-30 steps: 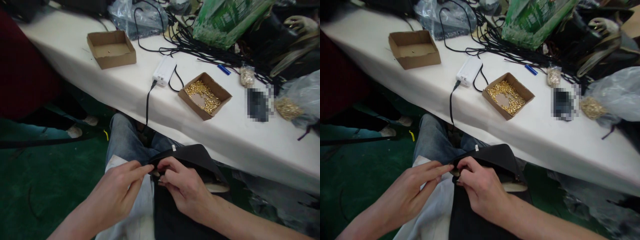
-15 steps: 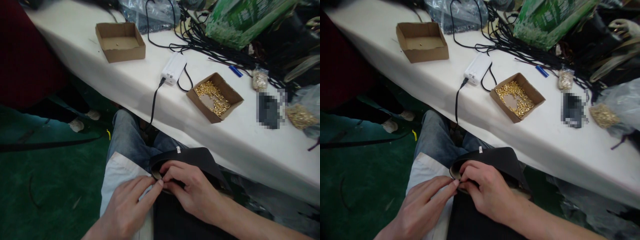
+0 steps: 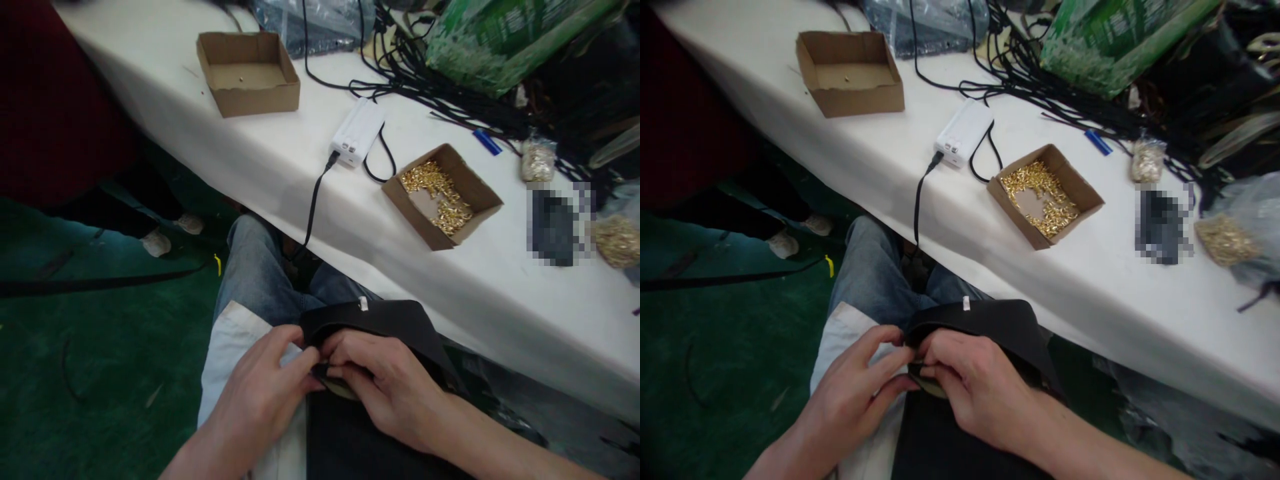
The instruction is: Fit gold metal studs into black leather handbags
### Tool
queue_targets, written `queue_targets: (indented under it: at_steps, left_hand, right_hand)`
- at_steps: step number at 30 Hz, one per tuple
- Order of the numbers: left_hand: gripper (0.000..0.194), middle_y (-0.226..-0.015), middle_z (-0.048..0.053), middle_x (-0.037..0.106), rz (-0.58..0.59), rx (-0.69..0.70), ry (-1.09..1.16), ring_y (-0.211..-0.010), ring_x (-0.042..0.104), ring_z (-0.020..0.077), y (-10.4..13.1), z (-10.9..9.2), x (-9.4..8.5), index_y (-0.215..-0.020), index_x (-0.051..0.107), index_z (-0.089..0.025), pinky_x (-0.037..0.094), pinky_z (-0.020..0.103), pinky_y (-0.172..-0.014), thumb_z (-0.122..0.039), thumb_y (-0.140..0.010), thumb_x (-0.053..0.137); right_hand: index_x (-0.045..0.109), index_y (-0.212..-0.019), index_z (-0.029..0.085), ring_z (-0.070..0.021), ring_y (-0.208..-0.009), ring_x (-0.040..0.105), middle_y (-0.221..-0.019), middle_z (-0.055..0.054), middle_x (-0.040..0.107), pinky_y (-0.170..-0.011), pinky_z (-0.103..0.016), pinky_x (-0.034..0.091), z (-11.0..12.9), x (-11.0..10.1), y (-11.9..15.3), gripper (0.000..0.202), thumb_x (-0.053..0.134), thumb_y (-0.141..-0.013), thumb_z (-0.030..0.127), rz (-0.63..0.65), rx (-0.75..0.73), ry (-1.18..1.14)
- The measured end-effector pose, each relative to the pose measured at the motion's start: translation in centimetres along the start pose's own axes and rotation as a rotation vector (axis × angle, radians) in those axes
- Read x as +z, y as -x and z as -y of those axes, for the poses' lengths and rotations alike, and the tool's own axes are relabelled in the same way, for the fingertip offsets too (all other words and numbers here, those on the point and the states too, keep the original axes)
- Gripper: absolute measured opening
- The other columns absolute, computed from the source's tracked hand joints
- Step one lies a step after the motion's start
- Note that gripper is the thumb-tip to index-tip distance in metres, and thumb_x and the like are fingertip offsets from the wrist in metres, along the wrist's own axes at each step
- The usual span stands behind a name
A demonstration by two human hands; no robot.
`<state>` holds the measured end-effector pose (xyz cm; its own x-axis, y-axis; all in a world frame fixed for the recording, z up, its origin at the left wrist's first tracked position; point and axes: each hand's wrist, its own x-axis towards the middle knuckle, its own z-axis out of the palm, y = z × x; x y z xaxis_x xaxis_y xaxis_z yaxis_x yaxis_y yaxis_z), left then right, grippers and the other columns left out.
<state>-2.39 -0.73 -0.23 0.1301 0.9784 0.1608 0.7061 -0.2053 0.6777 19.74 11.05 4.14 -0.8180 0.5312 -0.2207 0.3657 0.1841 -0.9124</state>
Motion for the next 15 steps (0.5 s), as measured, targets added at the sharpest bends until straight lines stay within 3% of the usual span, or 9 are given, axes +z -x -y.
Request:
queue_targets:
  at_steps: [3,8,11,15]
  left_hand:
    - [0.014,-0.125,0.012,0.068,0.044,0.038,0.032,-0.105,0.073,0.0235,0.1,0.8,0.3,-0.112,0.069,-0.021,0.065,0.032,-0.083,-0.014,-0.111,0.057]
    - [0.029,-0.111,0.008,0.067,-0.006,0.088,0.179,-0.107,0.067,0.0217,0.8,1.5,1.3,-0.110,0.071,-0.020,0.058,0.030,-0.087,0.002,-0.105,0.053]
    - [0.029,-0.107,0.005,0.065,-0.021,0.052,0.338,-0.102,0.065,0.0196,0.4,1.3,1.3,-0.112,0.073,-0.021,0.056,0.030,-0.086,0.002,-0.104,0.057]
    - [0.021,-0.096,0.002,0.060,-0.035,-0.010,0.411,-0.098,0.062,0.0199,-0.3,1.1,1.1,-0.097,0.073,-0.022,0.054,0.032,-0.085,-0.003,-0.104,0.066]
  right_hand:
    - [0.066,-0.103,0.024,-0.0152,-0.084,0.066,-0.097,0.000,0.072,-0.078,-0.026,0.049,-0.3,0.4,0.3,0.019,0.054,-0.111,0.012,0.001,0.017,0.009]
    - [0.070,-0.103,0.024,-0.0141,-0.085,0.068,-0.094,0.003,0.073,-0.081,-0.023,0.051,-0.4,0.6,0.3,0.016,0.058,-0.114,0.019,0.001,0.142,-0.114]
    - [0.072,-0.105,0.024,-0.0145,-0.089,0.069,-0.098,0.002,0.077,-0.083,-0.023,0.051,-0.4,0.4,0.0,0.018,0.058,-0.115,0.022,0.024,0.195,-0.144]
    - [0.075,-0.106,0.023,-0.0157,-0.087,0.069,-0.098,0.001,0.078,-0.081,-0.025,0.050,-0.5,0.2,-0.6,0.020,0.057,-0.115,0.024,0.057,0.249,-0.141]
